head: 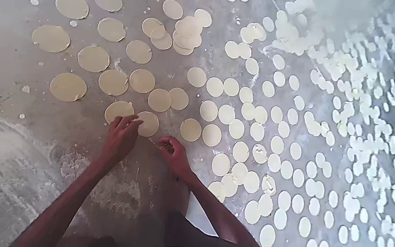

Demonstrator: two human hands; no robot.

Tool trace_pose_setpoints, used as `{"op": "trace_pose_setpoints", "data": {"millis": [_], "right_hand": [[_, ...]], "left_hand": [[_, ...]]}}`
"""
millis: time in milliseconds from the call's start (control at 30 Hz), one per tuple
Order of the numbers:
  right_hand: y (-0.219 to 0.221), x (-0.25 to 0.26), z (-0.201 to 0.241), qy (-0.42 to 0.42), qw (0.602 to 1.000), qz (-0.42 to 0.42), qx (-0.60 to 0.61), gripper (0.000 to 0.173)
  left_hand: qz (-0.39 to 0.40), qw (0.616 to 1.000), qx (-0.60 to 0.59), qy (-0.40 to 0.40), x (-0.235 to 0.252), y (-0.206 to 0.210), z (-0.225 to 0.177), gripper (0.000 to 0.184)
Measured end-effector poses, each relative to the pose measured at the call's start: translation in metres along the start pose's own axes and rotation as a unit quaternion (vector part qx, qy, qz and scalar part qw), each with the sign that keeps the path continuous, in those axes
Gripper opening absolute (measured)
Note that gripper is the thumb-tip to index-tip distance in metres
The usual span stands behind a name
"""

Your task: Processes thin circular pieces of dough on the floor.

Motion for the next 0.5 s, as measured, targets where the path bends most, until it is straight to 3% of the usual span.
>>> {"op": "trace_pose_setpoints", "data": {"millis": [233,333,367,400,433,467,500], "right_hand": [[-0.028,0.026,0.006,-0.015,1.000,-0.011,-0.015,0.024],[-0.050,0.066,0.016,-0.046,0.996,0.014,-0.080,0.028],[-0.062,0.087,0.021,-0.052,0.993,0.020,-0.108,0.029],[-0.074,0.113,0.024,-0.055,0.989,0.017,-0.134,0.031],[-0.087,0.140,0.026,-0.049,0.988,0.007,-0.145,0.032],[-0.101,0.168,0.027,-0.031,0.989,-0.007,-0.143,0.033],[-0.116,0.195,0.028,-0.011,0.991,-0.025,-0.132,0.034]], "left_hand": [[-0.085,0.990,-0.089,-0.074,-0.045,-0.016,0.020,0.028],[-0.150,0.987,-0.048,-0.043,-0.049,-0.029,0.036,0.029],[-0.163,0.986,-0.022,-0.033,-0.037,-0.044,0.019,0.027],[-0.153,0.985,-0.008,-0.081,-0.013,-0.071,-0.027,0.021],[-0.049,0.948,-0.049,-0.310,0.028,-0.115,-0.106,0.017],[-0.031,0.909,-0.094,-0.404,0.062,-0.146,-0.164,0.019],[-0.052,0.888,-0.135,-0.436,0.087,-0.169,-0.205,0.021]]}}
Point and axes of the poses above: each hand's wrist, its own x-axis towards the middle knuckle, its own y-axis out of the palm, z = x × y, the point moved 3 cm from there along x, towards the middle knuckle, and after that the axes turned 3 degrees about -y, right-handed, at the moved point
